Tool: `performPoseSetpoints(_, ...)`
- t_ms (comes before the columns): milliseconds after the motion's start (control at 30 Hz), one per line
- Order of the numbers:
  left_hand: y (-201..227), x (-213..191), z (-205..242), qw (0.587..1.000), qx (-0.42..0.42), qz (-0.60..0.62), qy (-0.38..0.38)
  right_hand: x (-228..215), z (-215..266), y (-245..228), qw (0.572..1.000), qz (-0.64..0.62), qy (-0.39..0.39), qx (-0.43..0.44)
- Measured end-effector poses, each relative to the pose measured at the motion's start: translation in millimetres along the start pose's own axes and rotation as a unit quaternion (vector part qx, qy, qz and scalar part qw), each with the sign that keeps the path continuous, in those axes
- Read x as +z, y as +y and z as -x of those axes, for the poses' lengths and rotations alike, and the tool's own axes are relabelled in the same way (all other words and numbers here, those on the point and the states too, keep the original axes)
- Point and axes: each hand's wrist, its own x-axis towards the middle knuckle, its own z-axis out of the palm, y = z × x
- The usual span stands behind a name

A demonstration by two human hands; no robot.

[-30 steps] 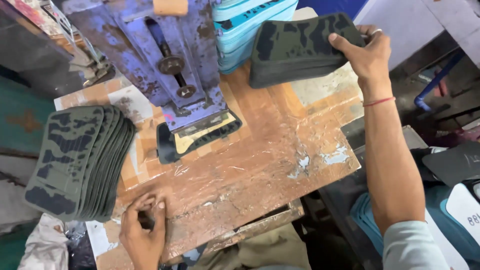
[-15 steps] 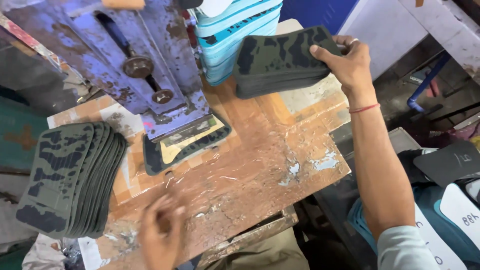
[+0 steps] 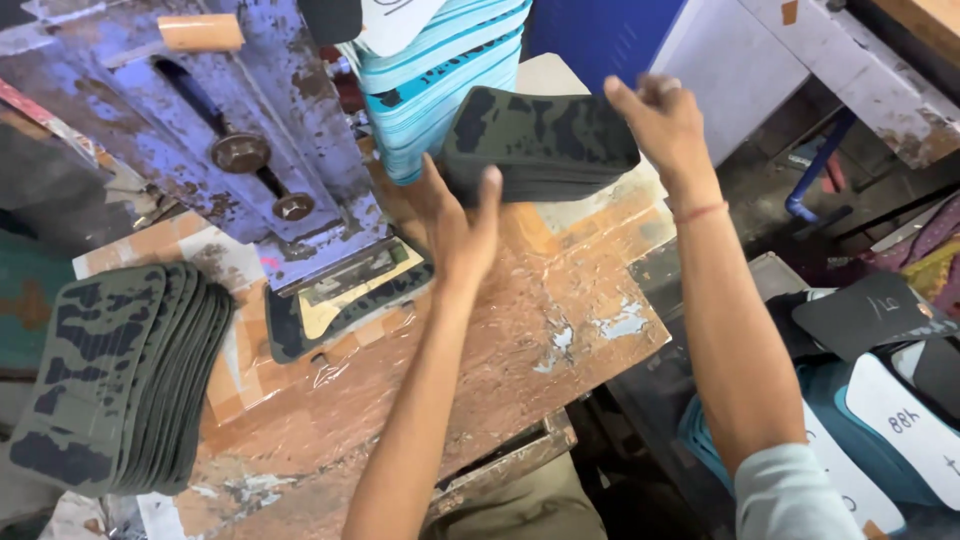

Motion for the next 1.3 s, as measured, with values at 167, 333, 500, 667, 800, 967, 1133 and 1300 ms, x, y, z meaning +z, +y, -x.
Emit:
performPoseSetpoints(167,7,-8,-39,0.965,-0.211,0.083,-0.134,12,35,4,0.986,0.052,-0.048,0.151)
performPoseSetpoints(333,-25,6,-37,0.982,-0.135,0.097,-0.090,12,35,-13,0.982,0.130,-0.048,0.132)
performPoseSetpoints(500,-33,-4,-42,0.934,-0.293,0.053,-0.196,17,40,-34,0.996,-0.029,-0.059,0.054)
performPoseSetpoints(667,-52,0,-39,0.928,-0.285,0.107,-0.214,26,49,-65,0.956,-0.254,-0.080,0.125)
performPoseSetpoints(800,-19,-22,-15,0.966,-0.118,0.214,-0.081,12,92,-79,0.940,-0.311,-0.078,0.120)
performPoseSetpoints(967,56,-102,25,0.945,-0.191,0.186,-0.193,-18,199,-29,0.913,-0.367,-0.039,0.176)
performPoseSetpoints(1133,12,-88,88,0.872,-0.247,0.258,-0.335,-22,271,-30,0.887,-0.399,-0.007,0.233)
performPoseSetpoints(1300,19,-120,127,0.621,-0.331,0.620,-0.347,-11,280,-59,0.764,-0.573,-0.032,0.296)
